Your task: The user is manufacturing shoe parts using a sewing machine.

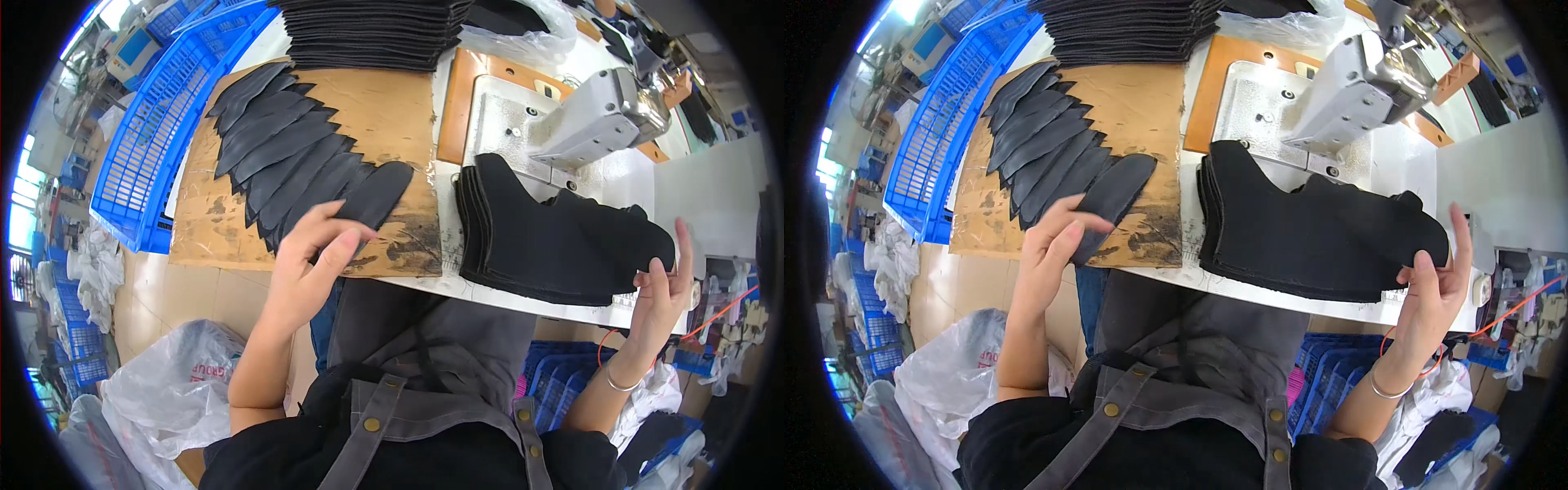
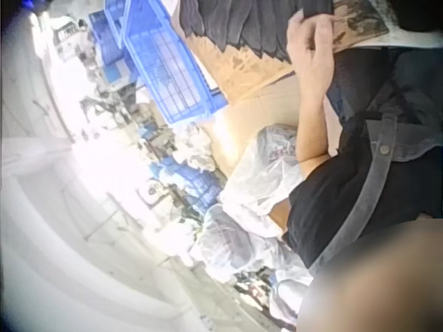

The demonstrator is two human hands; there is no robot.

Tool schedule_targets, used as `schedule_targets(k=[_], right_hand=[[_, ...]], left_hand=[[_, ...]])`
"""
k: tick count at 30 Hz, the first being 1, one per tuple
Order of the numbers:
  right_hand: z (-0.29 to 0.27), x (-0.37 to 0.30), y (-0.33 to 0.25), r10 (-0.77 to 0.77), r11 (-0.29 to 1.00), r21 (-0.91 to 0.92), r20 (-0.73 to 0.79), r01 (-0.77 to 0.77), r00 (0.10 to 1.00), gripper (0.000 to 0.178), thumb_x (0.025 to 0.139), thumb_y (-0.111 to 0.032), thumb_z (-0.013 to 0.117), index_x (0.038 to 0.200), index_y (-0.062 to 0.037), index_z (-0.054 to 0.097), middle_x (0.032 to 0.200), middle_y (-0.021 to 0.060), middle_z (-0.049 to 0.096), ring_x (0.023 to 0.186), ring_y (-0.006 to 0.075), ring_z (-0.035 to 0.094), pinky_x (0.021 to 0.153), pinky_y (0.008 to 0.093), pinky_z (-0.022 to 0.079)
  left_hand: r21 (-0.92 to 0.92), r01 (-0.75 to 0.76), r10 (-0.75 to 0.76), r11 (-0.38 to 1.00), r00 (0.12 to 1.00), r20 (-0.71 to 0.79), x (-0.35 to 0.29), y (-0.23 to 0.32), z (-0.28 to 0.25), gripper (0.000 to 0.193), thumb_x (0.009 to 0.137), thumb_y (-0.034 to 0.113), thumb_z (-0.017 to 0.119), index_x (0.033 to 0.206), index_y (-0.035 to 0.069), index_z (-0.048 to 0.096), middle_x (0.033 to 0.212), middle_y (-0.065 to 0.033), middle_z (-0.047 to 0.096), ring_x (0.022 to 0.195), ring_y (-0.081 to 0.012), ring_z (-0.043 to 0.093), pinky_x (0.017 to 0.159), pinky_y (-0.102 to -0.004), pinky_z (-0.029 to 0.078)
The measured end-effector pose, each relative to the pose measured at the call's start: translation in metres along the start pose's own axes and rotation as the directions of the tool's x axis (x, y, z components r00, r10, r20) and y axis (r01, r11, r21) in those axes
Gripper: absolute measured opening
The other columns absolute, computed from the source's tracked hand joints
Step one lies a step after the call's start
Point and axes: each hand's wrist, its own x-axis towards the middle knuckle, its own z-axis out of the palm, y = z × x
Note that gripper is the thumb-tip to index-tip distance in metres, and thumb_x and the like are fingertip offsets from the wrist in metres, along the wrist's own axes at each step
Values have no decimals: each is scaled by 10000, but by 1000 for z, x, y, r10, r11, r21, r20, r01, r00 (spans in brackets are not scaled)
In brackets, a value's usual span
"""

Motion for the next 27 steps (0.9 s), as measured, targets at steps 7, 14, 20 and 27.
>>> schedule_targets(k=[7,14,20,27], right_hand=[[-16,8,-18,-61,995,98,398,23,915,266,783,-62,693,1003,46,589,880,84,605,759,135,554,689,241,463],[11,23,-22,84,929,221,654,-296,752,113,826,2,674,873,46,582,818,93,635,686,149,655,655,299,595],[-5,21,-5,407,909,-182,594,-376,694,220,821,-16,659,1012,0,549,731,-19,590,669,44,568,584,191,476],[-3,19,-1,331,917,-387,599,-98,729,307,756,-94,741,1013,7,607,623,-23,374,575,63,369,521,240,334]], left_hand=[[596,-103,399,796,830,-390,15,25,20,449,802,169,688,1209,23,563,1301,-184,520,1203,-326,480,1005,-410,363],[-300,-249,352,921,860,369,87,108,85,491,821,157,710,1252,5,530,1122,-110,606,1027,-139,540,874,-264,402],[3,-42,29,999,725,688,108,107,124,311,835,225,722,718,-22,575,564,11,448,581,-86,335,516,-333,320],[168,-278,129,946,796,591,106,101,134,406,785,313,747,826,-62,594,633,-150,496,579,-198,425,560,-330,384]])
